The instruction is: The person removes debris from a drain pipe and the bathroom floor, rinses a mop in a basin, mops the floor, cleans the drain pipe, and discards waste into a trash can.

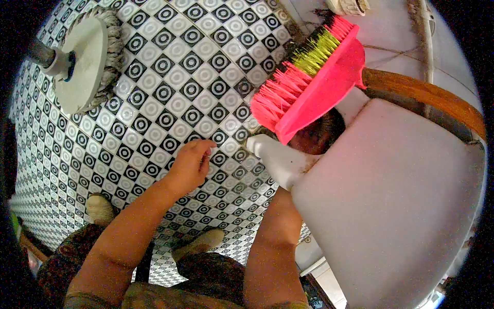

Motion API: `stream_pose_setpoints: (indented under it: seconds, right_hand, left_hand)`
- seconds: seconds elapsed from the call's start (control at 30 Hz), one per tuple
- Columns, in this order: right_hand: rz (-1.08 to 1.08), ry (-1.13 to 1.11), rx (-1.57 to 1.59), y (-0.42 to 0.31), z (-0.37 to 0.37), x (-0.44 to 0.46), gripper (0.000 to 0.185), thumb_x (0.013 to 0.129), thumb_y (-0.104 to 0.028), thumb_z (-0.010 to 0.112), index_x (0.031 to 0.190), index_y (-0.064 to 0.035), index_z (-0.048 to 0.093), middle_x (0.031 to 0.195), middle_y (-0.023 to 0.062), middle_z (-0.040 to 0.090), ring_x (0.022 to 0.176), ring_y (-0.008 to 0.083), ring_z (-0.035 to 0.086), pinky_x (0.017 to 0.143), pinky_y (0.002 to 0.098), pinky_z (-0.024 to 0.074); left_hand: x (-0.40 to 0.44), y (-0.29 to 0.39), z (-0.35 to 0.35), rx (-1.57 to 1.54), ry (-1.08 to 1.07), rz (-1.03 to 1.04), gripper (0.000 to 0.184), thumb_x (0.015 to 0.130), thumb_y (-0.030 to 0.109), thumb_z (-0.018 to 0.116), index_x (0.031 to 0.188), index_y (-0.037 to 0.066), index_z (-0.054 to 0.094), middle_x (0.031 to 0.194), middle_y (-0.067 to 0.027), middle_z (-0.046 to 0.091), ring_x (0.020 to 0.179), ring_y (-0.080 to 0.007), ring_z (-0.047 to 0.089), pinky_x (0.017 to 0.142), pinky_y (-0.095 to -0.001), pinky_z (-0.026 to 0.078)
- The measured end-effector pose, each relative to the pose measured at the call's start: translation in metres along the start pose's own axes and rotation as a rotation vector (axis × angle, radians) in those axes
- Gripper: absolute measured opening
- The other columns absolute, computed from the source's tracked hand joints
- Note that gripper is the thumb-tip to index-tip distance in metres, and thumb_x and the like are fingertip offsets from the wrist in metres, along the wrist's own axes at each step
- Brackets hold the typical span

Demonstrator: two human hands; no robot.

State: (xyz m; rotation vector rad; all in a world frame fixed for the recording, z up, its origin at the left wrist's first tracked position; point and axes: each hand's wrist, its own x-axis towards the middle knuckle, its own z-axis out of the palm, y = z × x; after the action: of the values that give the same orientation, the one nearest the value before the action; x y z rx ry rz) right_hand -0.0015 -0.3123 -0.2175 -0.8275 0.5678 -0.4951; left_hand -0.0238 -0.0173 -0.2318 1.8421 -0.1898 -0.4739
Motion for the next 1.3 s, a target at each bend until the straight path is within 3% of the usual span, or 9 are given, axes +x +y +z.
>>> stream_pose_setpoints:
  seconds: [0.4,0.47,0.6,0.87,0.9,0.97,1.3]
  right_hand:
    - [0.014,-0.016,0.066,0.008,0.003,0.01,0.039,0.074,-0.027,0.051,0.107,-0.0079,0.046,0.111,0.0121,0.044,0.104,0.0281,0.04,0.088,0.0432,0.0323]
    - [0.019,-0.023,0.071,0.01,0.003,0.012,0.039,0.074,-0.028,0.051,0.107,-0.008,0.046,0.111,0.0121,0.044,0.104,0.0281,0.04,0.088,0.0433,0.0323]
    - [0.024,-0.025,0.075,0.012,0.003,0.016,0.039,0.074,-0.028,0.051,0.107,-0.0081,0.046,0.111,0.012,0.044,0.104,0.0281,0.04,0.088,0.0434,0.0323]
    - [0.025,-0.031,0.084,0.015,0.003,0.017,0.039,0.074,-0.028,0.051,0.107,-0.0085,0.047,0.111,0.0119,0.044,0.104,0.028,0.04,0.088,0.0437,0.0322]
    - [0.023,-0.03,0.088,0.014,0.002,0.016,0.039,0.074,-0.028,0.051,0.107,-0.0085,0.047,0.111,0.0118,0.044,0.104,0.028,0.04,0.088,0.0437,0.0322]
    - [0.021,-0.031,0.085,0.015,0.003,0.016,0.039,0.074,-0.029,0.051,0.107,-0.0086,0.047,0.111,0.0118,0.044,0.103,0.028,0.04,0.088,0.0438,0.0322]
    - [0.023,-0.033,0.094,0.014,0.002,0.015,0.039,0.073,-0.029,0.052,0.106,-0.009,0.047,0.111,0.0116,0.044,0.103,0.0279,0.041,0.088,0.0442,0.0321]
  left_hand:
    - [0.001,-0.001,0.0,-0.007,-0.002,0.035,0.029,0.066,-0.007,0.048,0.094,0.001,0.049,0.076,-0.0131,0.053,0.071,-0.0289,0.052,0.062,-0.0349,0.042]
    - [0.001,0.002,-0.001,-0.022,-0.033,-0.018,0.027,0.065,-0.006,0.049,0.091,0.0,0.05,0.081,-0.0161,0.053,0.078,-0.033,0.05,0.068,-0.039,0.041]
    - [0.001,0.001,0.0,-0.01,-0.025,0.001,0.027,0.064,-0.006,0.049,0.091,0.0,0.05,0.08,-0.0157,0.053,0.077,-0.0332,0.05,0.068,-0.0388,0.041]
    - [-0.002,0.0,0.005,0.014,-0.07,-0.049,0.029,0.068,-0.002,0.049,0.096,0.004,0.05,0.087,-0.0113,0.054,0.087,-0.028,0.049,0.071,-0.0396,0.034]
    - [-0.001,0.0,0.006,0.014,-0.07,-0.05,0.029,0.068,-0.002,0.049,0.096,0.004,0.05,0.087,-0.0113,0.054,0.087,-0.028,0.049,0.071,-0.0396,0.034]
    - [0.001,-0.002,0.008,0.042,0.001,0.036,0.028,0.067,-0.005,0.048,0.094,0.001,0.049,0.078,-0.0139,0.052,0.072,-0.03,0.051,0.063,-0.0374,0.04]
    - [-0.001,0.003,0.008,0.059,-0.005,0.017,0.025,0.07,-0.003,0.048,0.094,0.003,0.049,0.078,-0.0123,0.053,0.074,-0.0292,0.051,0.063,-0.0377,0.038]
